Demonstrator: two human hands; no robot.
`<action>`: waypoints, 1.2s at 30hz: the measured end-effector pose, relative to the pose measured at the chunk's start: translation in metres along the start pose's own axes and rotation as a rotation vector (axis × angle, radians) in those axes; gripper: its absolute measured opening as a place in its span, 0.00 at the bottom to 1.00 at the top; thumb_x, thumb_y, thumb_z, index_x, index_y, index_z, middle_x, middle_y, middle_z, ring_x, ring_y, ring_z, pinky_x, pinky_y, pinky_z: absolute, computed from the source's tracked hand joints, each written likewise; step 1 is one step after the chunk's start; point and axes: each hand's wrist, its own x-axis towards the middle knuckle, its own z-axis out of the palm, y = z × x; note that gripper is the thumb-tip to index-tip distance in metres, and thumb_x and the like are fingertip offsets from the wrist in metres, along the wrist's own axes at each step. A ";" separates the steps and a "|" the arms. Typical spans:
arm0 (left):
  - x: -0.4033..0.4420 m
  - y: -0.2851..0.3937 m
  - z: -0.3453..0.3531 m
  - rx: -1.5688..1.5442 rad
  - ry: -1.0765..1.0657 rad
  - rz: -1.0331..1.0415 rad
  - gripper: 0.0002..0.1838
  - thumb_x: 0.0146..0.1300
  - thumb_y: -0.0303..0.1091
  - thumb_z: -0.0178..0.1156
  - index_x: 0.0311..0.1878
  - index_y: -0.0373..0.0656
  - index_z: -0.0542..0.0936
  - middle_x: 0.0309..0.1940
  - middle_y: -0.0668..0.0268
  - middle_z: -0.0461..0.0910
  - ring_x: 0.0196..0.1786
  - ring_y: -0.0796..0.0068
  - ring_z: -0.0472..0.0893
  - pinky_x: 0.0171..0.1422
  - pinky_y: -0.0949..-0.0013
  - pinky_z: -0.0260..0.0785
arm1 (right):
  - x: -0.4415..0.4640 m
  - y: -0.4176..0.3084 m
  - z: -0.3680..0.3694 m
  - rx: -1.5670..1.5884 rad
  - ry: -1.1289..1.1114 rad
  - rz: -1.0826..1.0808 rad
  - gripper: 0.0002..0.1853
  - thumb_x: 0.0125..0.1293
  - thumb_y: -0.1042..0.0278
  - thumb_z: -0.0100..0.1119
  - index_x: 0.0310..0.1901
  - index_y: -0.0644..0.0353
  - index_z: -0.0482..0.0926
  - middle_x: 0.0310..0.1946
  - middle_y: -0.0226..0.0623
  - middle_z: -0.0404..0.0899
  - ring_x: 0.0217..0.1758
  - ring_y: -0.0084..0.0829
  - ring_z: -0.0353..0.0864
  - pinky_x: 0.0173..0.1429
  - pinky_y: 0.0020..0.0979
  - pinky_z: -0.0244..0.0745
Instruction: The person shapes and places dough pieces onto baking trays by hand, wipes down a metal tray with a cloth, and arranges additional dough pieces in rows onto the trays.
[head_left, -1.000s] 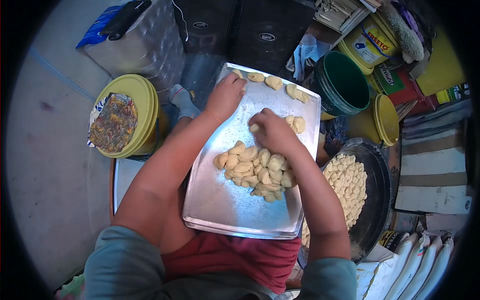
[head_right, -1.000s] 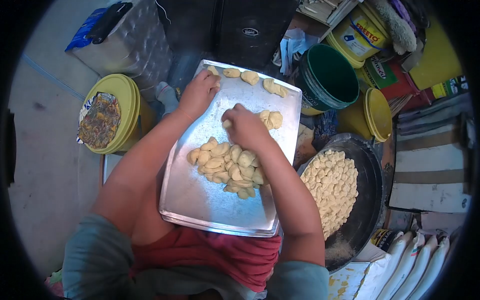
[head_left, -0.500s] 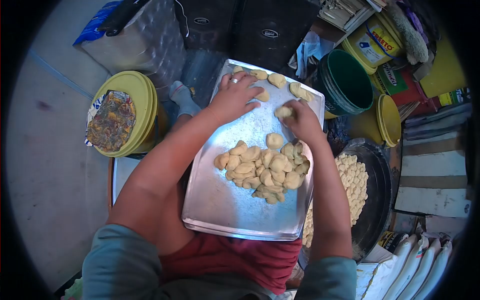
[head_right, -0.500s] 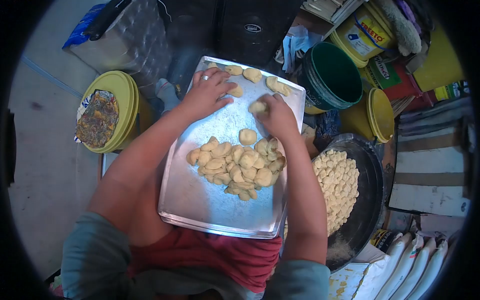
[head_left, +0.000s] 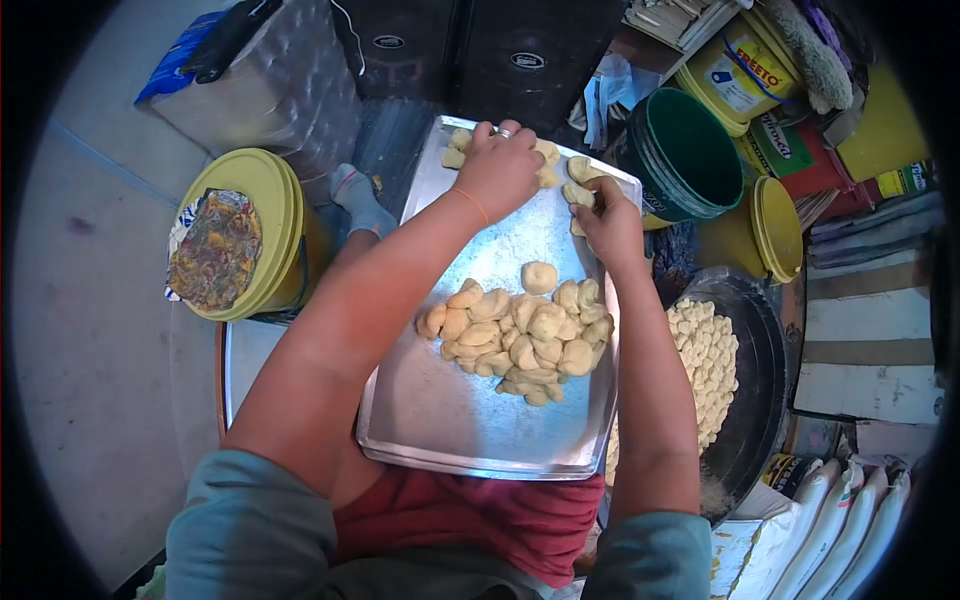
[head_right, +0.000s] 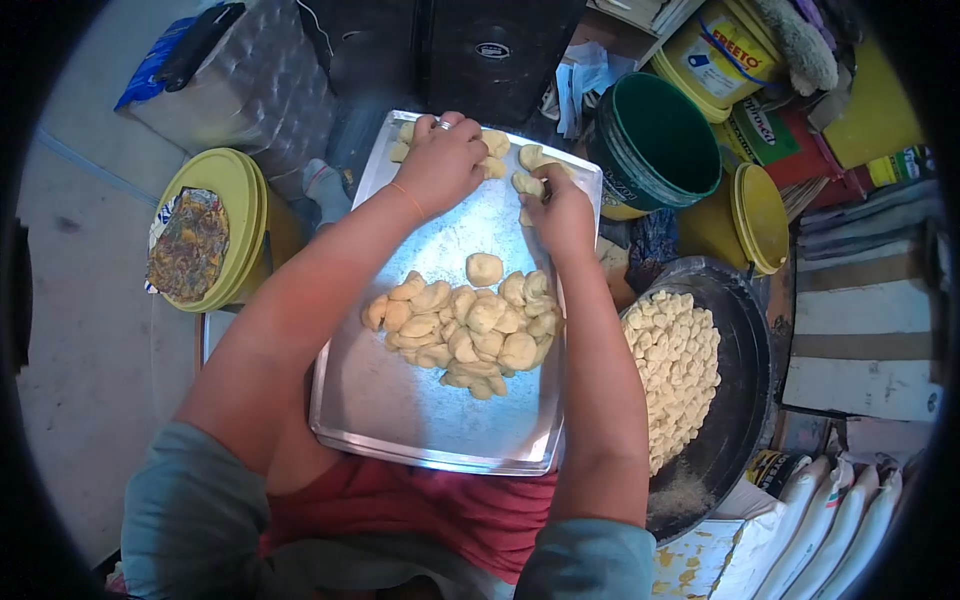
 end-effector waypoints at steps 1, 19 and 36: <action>-0.001 -0.001 0.000 -0.013 0.031 0.003 0.11 0.59 0.40 0.62 0.42 0.49 0.86 0.45 0.68 0.80 0.59 0.65 0.72 0.61 0.54 0.56 | -0.001 0.005 0.003 0.005 0.003 -0.008 0.19 0.53 0.66 0.73 0.46 0.59 0.81 0.31 0.45 0.83 0.34 0.42 0.84 0.42 0.39 0.77; 0.028 0.007 0.026 -0.250 0.066 0.037 0.16 0.64 0.42 0.59 0.52 0.51 0.84 0.60 0.66 0.79 0.67 0.64 0.71 0.67 0.51 0.52 | -0.023 0.039 -0.027 0.115 -0.033 0.022 0.17 0.55 0.70 0.69 0.48 0.60 0.81 0.38 0.41 0.83 0.34 0.33 0.81 0.41 0.31 0.75; 0.001 0.035 0.003 -0.163 -0.005 0.105 0.09 0.63 0.34 0.59 0.44 0.45 0.82 0.52 0.64 0.78 0.63 0.61 0.71 0.66 0.49 0.54 | -0.017 0.030 -0.017 0.112 0.169 -0.283 0.14 0.55 0.79 0.59 0.45 0.60 0.81 0.39 0.44 0.78 0.43 0.43 0.81 0.48 0.36 0.75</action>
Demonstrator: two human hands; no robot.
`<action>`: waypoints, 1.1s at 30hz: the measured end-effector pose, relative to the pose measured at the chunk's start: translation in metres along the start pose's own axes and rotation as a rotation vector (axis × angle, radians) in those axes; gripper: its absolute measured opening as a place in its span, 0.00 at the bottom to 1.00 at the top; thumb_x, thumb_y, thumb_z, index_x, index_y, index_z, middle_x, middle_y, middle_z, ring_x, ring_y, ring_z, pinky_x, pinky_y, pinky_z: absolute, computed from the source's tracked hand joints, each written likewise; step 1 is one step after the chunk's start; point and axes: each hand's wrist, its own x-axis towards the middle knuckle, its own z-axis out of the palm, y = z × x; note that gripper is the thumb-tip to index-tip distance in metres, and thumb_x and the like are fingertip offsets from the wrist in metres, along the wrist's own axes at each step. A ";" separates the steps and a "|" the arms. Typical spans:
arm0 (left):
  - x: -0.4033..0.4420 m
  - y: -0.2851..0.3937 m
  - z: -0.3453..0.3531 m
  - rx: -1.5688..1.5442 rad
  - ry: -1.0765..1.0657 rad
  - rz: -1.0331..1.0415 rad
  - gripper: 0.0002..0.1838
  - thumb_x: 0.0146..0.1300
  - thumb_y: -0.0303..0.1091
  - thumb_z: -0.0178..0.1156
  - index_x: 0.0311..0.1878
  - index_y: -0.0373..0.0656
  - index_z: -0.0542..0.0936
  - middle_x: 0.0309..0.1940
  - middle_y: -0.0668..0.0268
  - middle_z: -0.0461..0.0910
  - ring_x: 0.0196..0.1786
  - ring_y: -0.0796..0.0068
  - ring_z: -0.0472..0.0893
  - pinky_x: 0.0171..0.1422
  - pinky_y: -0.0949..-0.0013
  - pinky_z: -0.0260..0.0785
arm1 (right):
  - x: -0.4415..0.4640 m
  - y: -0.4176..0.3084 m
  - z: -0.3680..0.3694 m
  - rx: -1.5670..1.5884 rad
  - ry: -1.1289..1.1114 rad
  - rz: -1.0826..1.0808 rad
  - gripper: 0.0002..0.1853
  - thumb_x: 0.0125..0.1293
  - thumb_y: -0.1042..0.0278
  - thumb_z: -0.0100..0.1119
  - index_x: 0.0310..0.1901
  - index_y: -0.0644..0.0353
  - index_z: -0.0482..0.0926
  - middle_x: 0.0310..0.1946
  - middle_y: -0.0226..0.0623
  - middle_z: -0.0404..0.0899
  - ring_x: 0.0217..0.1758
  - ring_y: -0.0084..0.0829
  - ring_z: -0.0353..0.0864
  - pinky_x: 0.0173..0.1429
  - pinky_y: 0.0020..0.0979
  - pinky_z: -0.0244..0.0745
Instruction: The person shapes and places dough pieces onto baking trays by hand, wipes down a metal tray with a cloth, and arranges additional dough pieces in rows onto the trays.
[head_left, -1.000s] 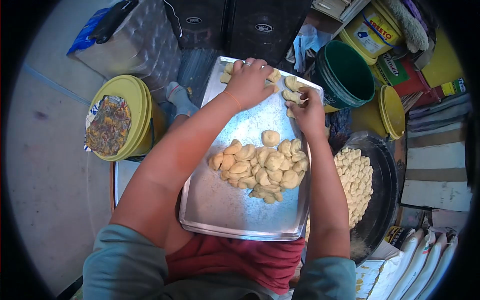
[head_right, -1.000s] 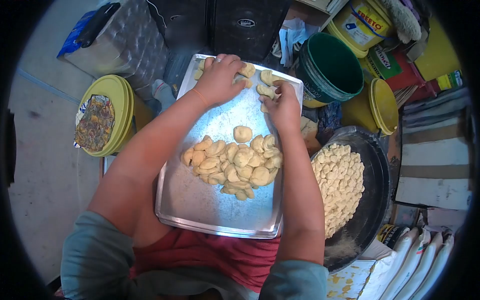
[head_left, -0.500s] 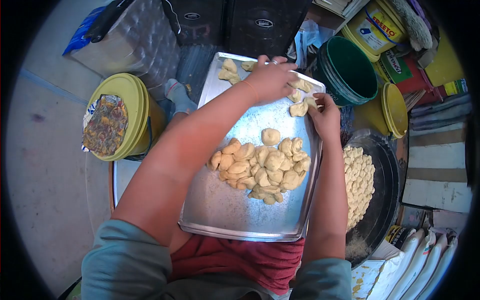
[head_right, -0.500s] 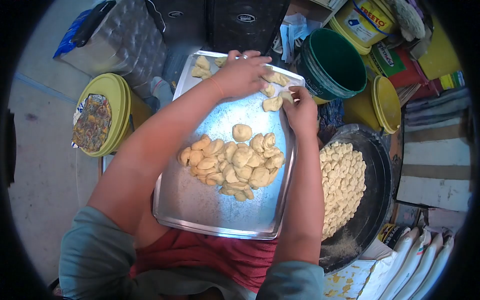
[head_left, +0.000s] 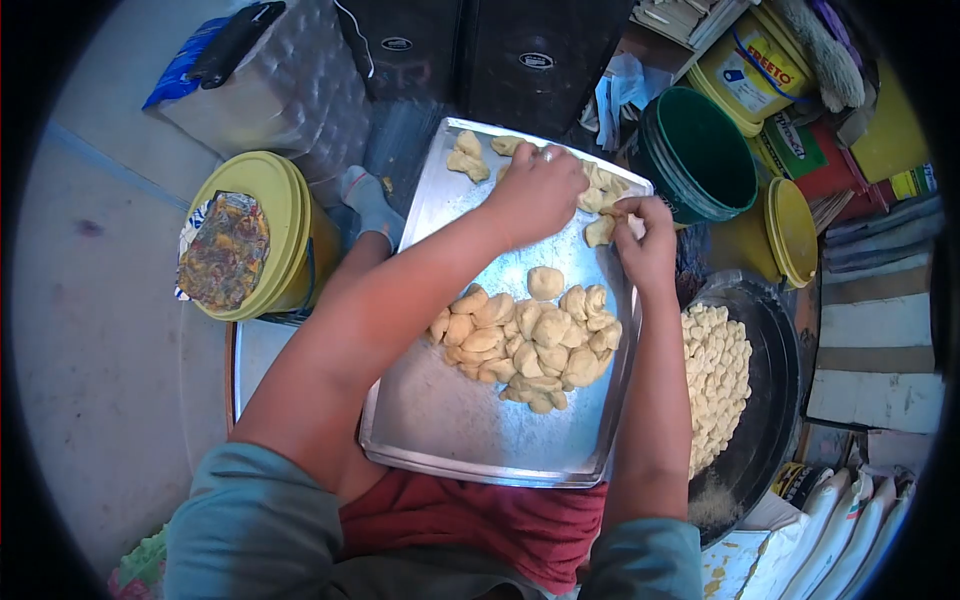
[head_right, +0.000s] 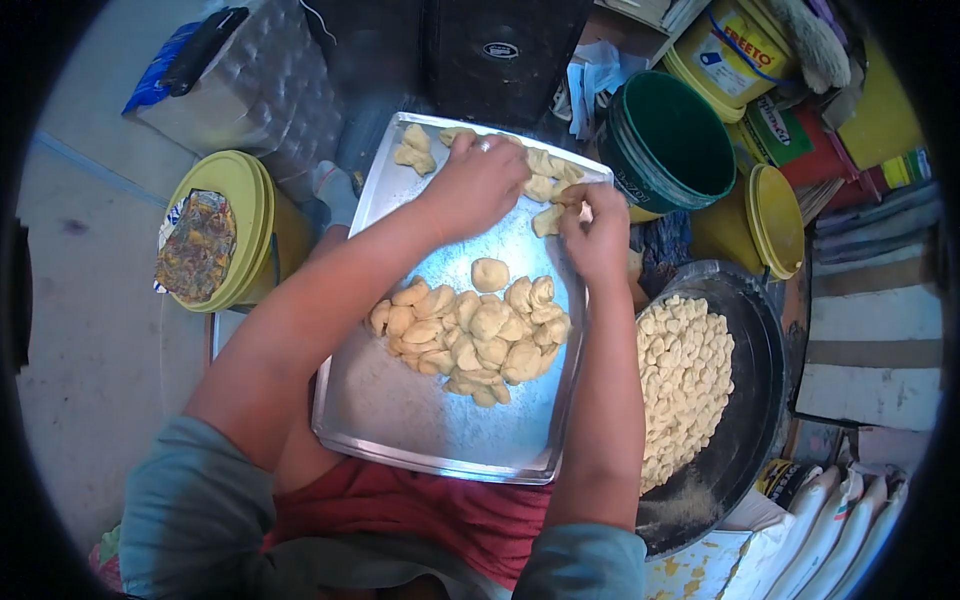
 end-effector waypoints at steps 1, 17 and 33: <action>-0.012 0.005 -0.007 -0.021 -0.039 0.025 0.11 0.63 0.36 0.60 0.46 0.45 0.81 0.51 0.64 0.77 0.61 0.60 0.72 0.64 0.51 0.57 | -0.006 -0.010 -0.005 0.016 -0.067 -0.023 0.14 0.55 0.79 0.59 0.45 0.60 0.81 0.39 0.44 0.78 0.43 0.45 0.80 0.49 0.37 0.75; -0.143 -0.025 -0.086 -0.574 -0.524 -0.184 0.12 0.63 0.36 0.61 0.47 0.40 0.82 0.43 0.53 0.81 0.48 0.50 0.81 0.54 0.54 0.72 | -0.026 -0.093 0.016 -0.081 -0.519 0.133 0.16 0.56 0.65 0.71 0.46 0.59 0.81 0.42 0.45 0.76 0.46 0.50 0.80 0.50 0.42 0.76; -0.050 -0.088 -0.031 -0.207 0.071 -0.450 0.19 0.64 0.28 0.53 0.57 0.46 0.81 0.56 0.58 0.78 0.57 0.51 0.78 0.59 0.56 0.73 | 0.008 -0.104 0.067 -0.234 -0.423 0.076 0.21 0.63 0.56 0.64 0.56 0.50 0.80 0.46 0.42 0.78 0.48 0.46 0.82 0.51 0.42 0.77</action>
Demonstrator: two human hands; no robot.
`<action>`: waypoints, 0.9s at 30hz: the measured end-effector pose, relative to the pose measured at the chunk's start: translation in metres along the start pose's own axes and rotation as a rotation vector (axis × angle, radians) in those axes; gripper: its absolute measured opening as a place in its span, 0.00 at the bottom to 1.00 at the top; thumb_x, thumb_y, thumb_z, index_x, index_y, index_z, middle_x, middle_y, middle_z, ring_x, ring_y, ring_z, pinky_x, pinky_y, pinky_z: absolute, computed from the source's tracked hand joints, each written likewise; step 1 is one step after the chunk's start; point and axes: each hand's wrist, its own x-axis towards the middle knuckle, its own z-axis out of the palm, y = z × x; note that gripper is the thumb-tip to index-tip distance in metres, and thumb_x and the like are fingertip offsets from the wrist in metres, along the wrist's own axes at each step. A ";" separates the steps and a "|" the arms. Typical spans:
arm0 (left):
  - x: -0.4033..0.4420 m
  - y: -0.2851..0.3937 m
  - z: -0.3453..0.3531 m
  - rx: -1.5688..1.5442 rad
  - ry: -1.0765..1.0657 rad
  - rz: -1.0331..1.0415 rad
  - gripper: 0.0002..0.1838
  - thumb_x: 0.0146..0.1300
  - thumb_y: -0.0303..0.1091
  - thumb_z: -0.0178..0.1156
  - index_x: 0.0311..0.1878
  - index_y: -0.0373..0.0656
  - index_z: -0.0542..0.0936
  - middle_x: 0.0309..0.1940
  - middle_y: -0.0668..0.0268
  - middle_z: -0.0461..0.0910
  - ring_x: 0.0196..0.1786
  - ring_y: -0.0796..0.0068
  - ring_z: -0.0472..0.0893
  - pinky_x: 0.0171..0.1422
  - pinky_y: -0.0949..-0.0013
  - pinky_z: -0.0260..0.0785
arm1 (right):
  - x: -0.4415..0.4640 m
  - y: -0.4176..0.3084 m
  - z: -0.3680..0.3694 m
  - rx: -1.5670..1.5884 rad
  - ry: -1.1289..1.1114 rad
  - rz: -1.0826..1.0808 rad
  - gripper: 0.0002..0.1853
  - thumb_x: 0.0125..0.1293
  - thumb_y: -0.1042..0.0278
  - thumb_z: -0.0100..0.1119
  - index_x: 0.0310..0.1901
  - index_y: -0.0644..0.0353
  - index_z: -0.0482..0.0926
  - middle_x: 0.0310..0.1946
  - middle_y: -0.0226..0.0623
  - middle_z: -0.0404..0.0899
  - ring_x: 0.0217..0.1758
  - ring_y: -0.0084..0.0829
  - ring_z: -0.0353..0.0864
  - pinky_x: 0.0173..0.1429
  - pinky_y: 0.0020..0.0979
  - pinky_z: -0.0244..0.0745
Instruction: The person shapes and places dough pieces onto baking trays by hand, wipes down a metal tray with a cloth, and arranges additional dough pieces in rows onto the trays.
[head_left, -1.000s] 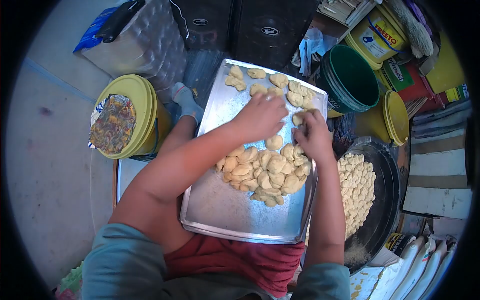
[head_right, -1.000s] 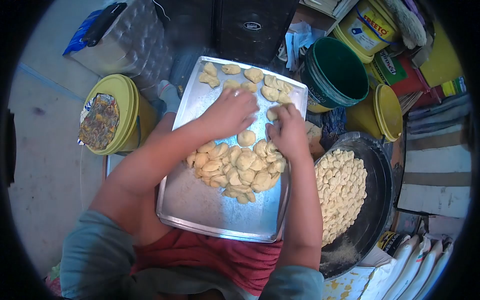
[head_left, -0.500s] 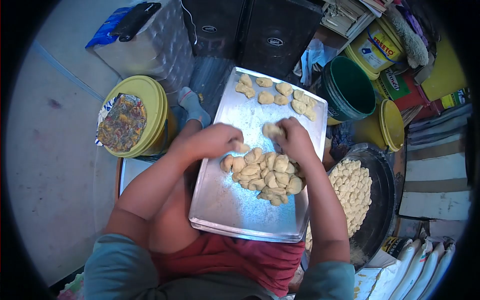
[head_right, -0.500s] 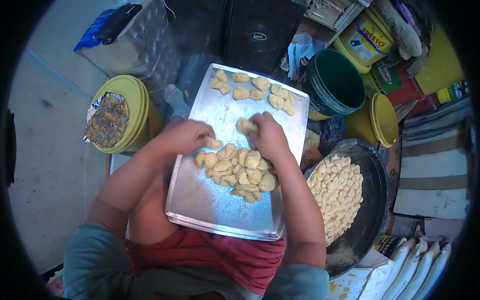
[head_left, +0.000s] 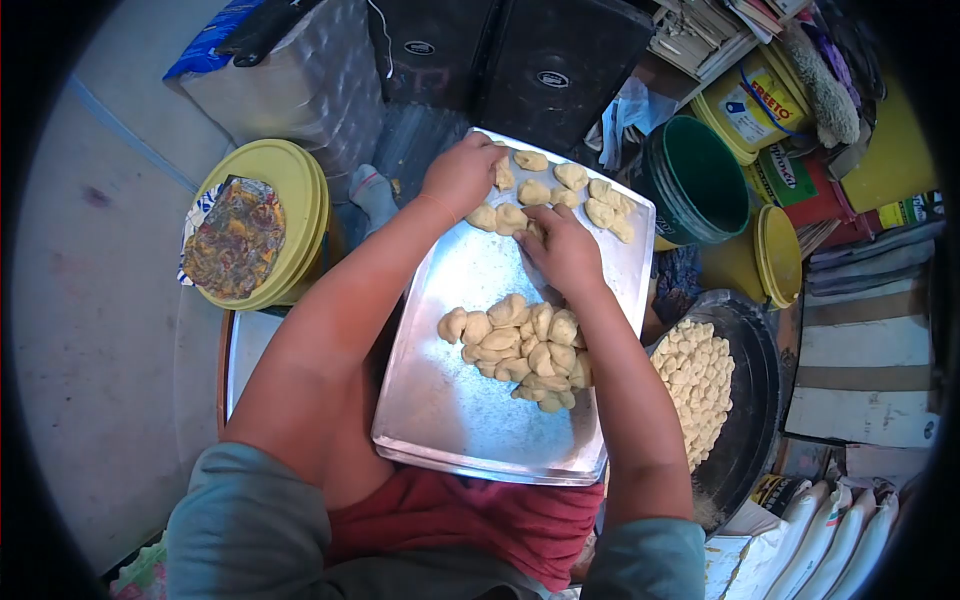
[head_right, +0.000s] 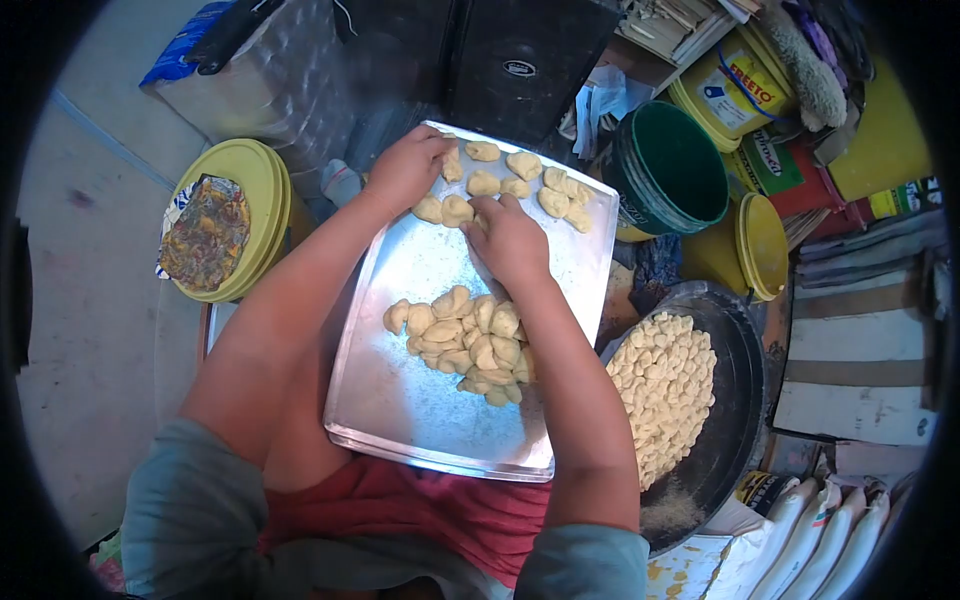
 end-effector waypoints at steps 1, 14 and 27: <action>0.001 -0.002 0.005 0.029 0.025 0.025 0.19 0.64 0.28 0.54 0.57 0.46 0.81 0.57 0.59 0.78 0.57 0.52 0.78 0.59 0.55 0.73 | 0.001 -0.001 0.000 -0.021 -0.004 0.002 0.21 0.63 0.56 0.64 0.57 0.49 0.79 0.46 0.42 0.78 0.48 0.45 0.82 0.51 0.42 0.77; 0.034 0.023 0.016 0.133 -0.151 0.025 0.19 0.61 0.36 0.60 0.56 0.53 0.83 0.60 0.68 0.79 0.63 0.63 0.72 0.66 0.52 0.53 | 0.000 0.000 -0.003 -0.031 -0.060 0.029 0.24 0.65 0.53 0.62 0.62 0.43 0.78 0.46 0.42 0.78 0.47 0.44 0.83 0.50 0.42 0.77; 0.020 -0.007 0.009 -0.035 0.072 -0.032 0.17 0.61 0.32 0.61 0.54 0.46 0.83 0.49 0.57 0.81 0.49 0.55 0.82 0.54 0.61 0.74 | -0.001 0.006 0.002 -0.015 -0.009 0.027 0.25 0.63 0.51 0.64 0.62 0.43 0.76 0.49 0.42 0.78 0.50 0.44 0.83 0.51 0.42 0.78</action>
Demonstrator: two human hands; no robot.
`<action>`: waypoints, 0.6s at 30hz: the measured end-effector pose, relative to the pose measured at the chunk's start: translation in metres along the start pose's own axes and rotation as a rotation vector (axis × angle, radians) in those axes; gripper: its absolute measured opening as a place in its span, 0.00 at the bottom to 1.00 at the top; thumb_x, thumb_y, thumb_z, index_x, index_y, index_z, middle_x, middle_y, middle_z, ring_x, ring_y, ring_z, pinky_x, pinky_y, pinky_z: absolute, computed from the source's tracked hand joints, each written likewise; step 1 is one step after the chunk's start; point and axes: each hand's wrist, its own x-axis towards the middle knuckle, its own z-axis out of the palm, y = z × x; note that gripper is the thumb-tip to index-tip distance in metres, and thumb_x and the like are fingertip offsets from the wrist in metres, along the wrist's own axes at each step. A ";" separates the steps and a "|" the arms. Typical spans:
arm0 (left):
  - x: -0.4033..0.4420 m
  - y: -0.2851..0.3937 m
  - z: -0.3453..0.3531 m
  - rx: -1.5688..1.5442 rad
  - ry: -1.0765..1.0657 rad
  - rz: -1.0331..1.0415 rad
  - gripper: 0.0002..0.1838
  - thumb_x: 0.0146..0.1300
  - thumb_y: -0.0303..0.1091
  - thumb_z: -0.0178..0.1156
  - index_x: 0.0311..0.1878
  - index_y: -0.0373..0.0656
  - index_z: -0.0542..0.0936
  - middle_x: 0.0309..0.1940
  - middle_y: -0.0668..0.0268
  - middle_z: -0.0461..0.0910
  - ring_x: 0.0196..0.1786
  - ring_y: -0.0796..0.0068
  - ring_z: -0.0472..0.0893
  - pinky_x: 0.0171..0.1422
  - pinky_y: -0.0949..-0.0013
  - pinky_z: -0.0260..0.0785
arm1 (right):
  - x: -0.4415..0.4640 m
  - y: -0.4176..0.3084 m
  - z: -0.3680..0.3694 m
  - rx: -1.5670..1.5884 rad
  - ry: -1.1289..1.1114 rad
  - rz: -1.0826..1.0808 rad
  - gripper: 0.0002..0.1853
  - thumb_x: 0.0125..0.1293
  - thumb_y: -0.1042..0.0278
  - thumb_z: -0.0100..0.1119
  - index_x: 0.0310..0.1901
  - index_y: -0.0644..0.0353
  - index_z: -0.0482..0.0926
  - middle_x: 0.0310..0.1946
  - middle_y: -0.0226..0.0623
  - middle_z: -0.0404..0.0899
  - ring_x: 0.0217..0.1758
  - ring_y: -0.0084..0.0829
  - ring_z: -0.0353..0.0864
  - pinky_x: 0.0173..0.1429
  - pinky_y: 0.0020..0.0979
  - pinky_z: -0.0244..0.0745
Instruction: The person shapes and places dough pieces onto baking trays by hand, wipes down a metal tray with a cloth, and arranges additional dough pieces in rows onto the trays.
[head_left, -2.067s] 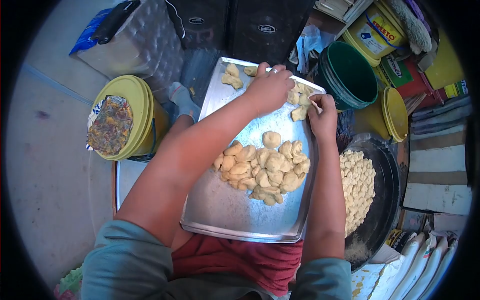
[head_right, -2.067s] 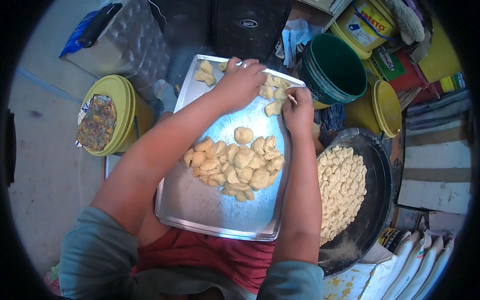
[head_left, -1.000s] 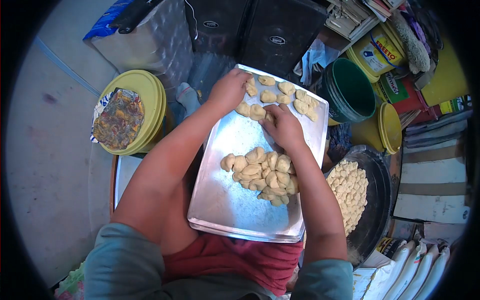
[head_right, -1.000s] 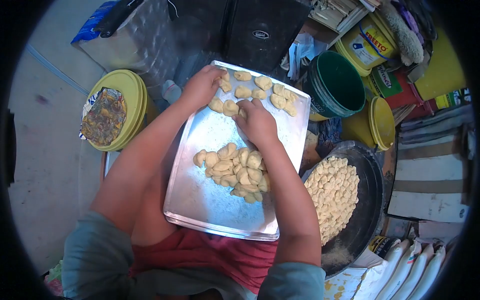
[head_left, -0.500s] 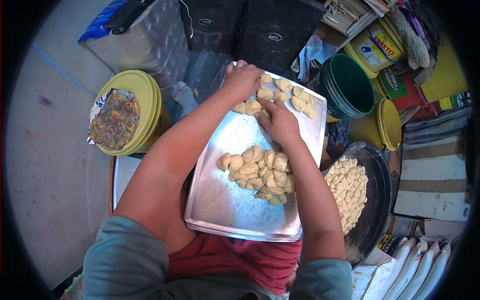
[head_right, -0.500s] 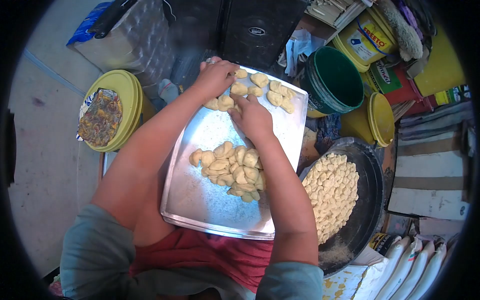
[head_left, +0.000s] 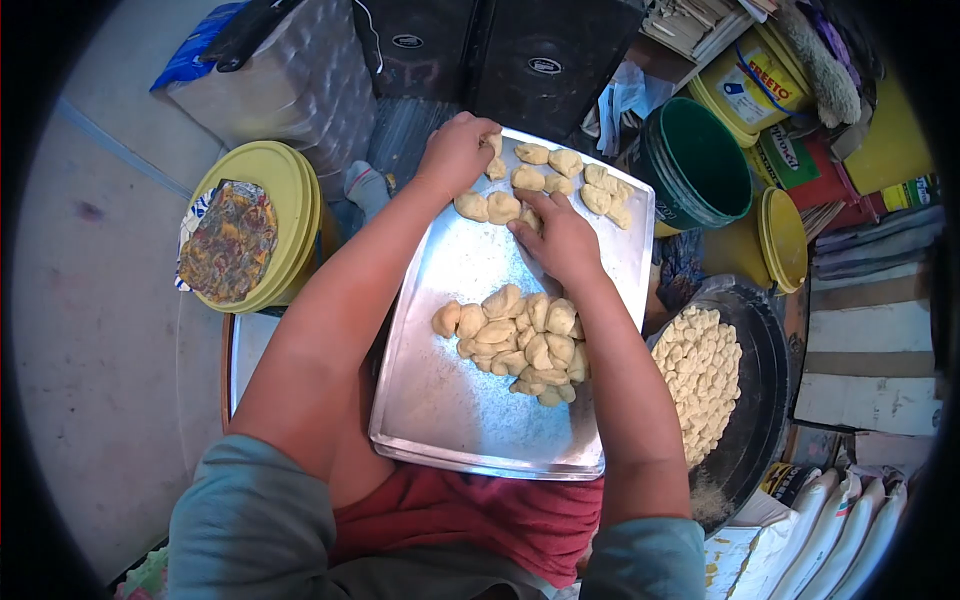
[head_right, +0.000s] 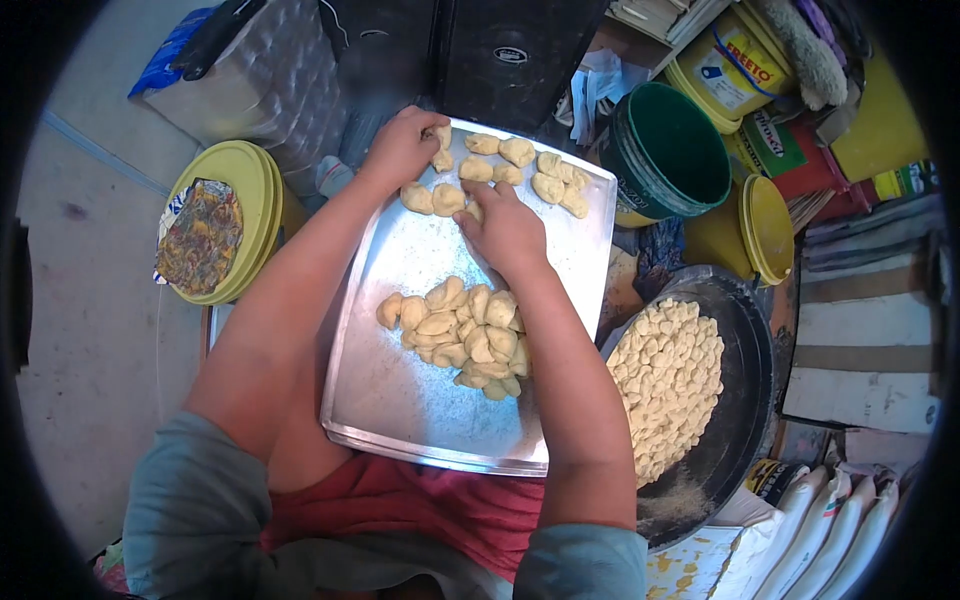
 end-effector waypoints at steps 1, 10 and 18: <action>0.004 0.004 -0.002 -0.001 -0.019 -0.038 0.16 0.60 0.32 0.62 0.53 0.45 0.83 0.49 0.57 0.81 0.49 0.55 0.81 0.55 0.60 0.73 | 0.000 -0.001 -0.001 -0.003 -0.014 0.011 0.25 0.63 0.51 0.64 0.62 0.43 0.76 0.49 0.42 0.78 0.50 0.44 0.83 0.51 0.42 0.78; -0.009 0.012 0.002 -0.155 0.140 -0.070 0.15 0.57 0.29 0.65 0.48 0.39 0.82 0.51 0.57 0.79 0.49 0.55 0.81 0.56 0.59 0.73 | 0.001 -0.003 -0.003 -0.017 -0.040 0.022 0.25 0.64 0.51 0.62 0.62 0.42 0.76 0.50 0.43 0.78 0.49 0.44 0.83 0.51 0.42 0.78; -0.054 0.004 -0.027 -0.152 0.083 0.205 0.17 0.56 0.29 0.66 0.50 0.40 0.81 0.45 0.58 0.77 0.53 0.56 0.77 0.57 0.61 0.71 | 0.005 0.009 0.006 0.067 0.004 0.084 0.20 0.65 0.54 0.60 0.58 0.47 0.78 0.50 0.41 0.79 0.50 0.45 0.83 0.53 0.42 0.77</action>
